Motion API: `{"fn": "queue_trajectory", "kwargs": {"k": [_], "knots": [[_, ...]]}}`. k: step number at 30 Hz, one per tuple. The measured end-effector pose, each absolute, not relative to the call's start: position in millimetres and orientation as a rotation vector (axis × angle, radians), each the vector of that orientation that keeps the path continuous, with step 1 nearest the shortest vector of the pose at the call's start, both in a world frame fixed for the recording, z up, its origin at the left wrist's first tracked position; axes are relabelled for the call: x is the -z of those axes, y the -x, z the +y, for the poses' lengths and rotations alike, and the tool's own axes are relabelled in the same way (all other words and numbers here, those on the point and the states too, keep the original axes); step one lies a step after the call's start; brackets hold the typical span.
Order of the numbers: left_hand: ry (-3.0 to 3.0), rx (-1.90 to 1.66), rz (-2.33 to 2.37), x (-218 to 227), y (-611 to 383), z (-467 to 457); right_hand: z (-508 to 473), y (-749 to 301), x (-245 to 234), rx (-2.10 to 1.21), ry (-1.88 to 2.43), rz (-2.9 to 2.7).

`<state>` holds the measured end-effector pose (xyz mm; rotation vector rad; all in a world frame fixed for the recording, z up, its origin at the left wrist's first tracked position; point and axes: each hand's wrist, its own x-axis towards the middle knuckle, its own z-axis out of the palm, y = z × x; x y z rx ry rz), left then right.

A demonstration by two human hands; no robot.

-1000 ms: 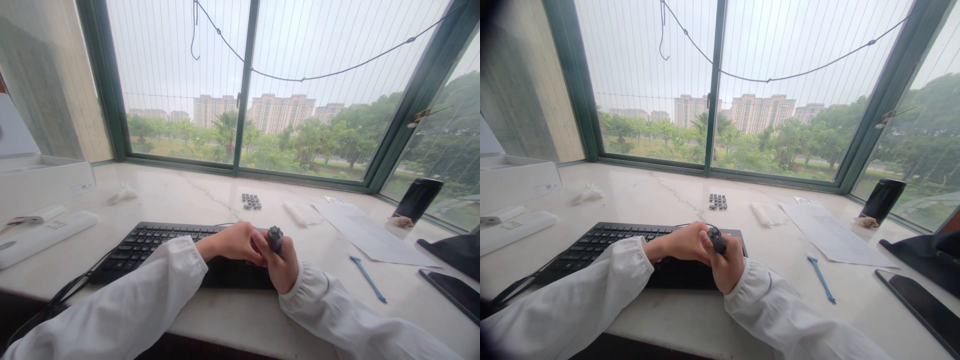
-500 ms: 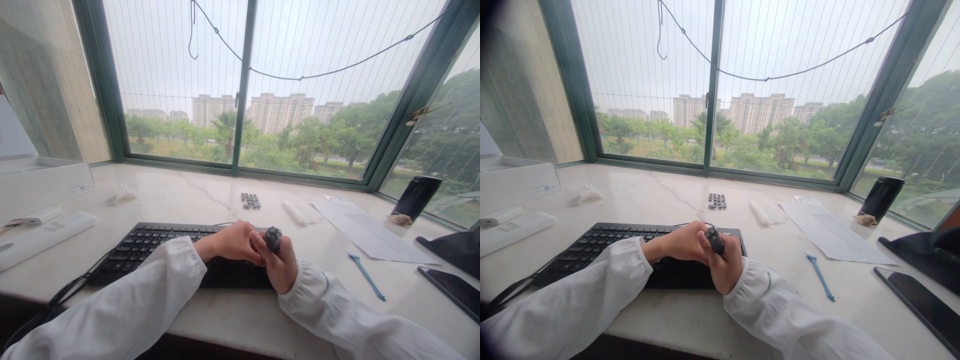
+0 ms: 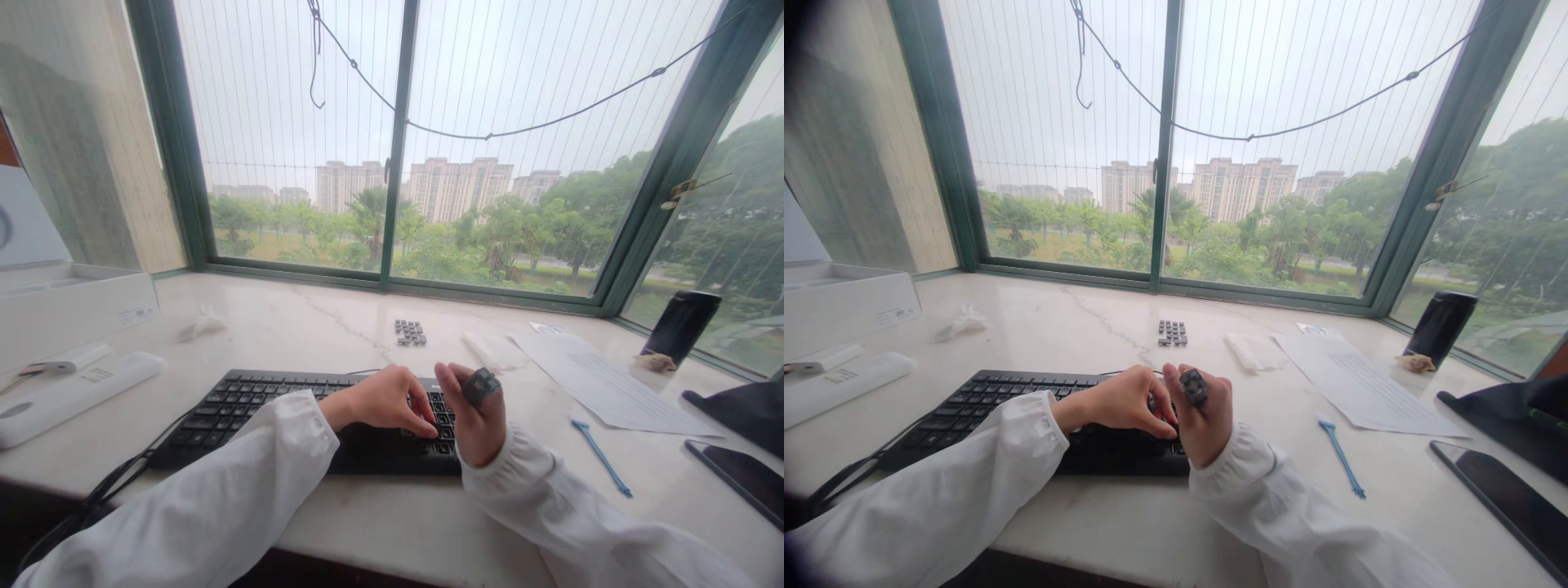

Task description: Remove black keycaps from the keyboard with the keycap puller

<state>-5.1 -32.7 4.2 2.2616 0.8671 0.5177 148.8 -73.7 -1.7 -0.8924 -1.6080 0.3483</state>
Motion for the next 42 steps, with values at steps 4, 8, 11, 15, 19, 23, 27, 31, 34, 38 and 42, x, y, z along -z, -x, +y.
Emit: {"fn": "queue_trajectory", "kwargs": {"k": [4, 8, 11, 15, 19, 23, 27, 31, 34, 38, 42], "knots": [[-2.269, -0.604, 0.901, -5.5, 3.9, -30.2, -50.1, -159.4, -2.1, -0.171, 0.993, -1.623], [-2.257, -0.865, 1.061, -7.2, 7.7, -22.3, -33.9, -162.7, 2.8, -0.127, 1.024, -1.755], [-2.296, -1.061, 1.209, -9.6, 11.2, -18.7, -25.7, -165.1, 8.2, -0.129, 1.072, -1.849], [-2.342, -1.189, 1.296, -10.2, 11.8, -19.0, -20.9, -168.2, 12.0, -0.115, 1.181, -1.911], [-2.387, -1.177, 1.295, -7.1, 10.2, -19.7, -21.6, -168.5, 11.8, -0.092, 1.198, -1.937], [-2.386, -1.147, 1.331, -4.5, 10.0, -18.1, -22.5, -167.5, 11.7, -0.083, 1.253, -1.938], [-2.367, -1.122, 1.329, -3.5, 11.3, -15.7, -21.0, -167.2, 13.8, -0.064, 1.307, -1.930], [-2.389, -1.132, 1.335, -1.8, 12.8, -14.2, -18.6, -167.7, 15.1, -0.035, 1.325, -1.923], [-2.410, -1.112, 1.342, 0.3, 13.7, -13.0, -16.9, -168.7, 15.3, -0.044, 1.315, -1.934], [-2.442, -1.079, 1.386, 2.2, 14.1, -11.4, -15.1, -169.2, 16.4, -0.059, 1.331, -1.953], [-2.469, -1.069, 1.403, 1.9, 13.5, -11.2, -14.3, -168.4, 17.3, -0.051, 1.356, -1.954]]}}
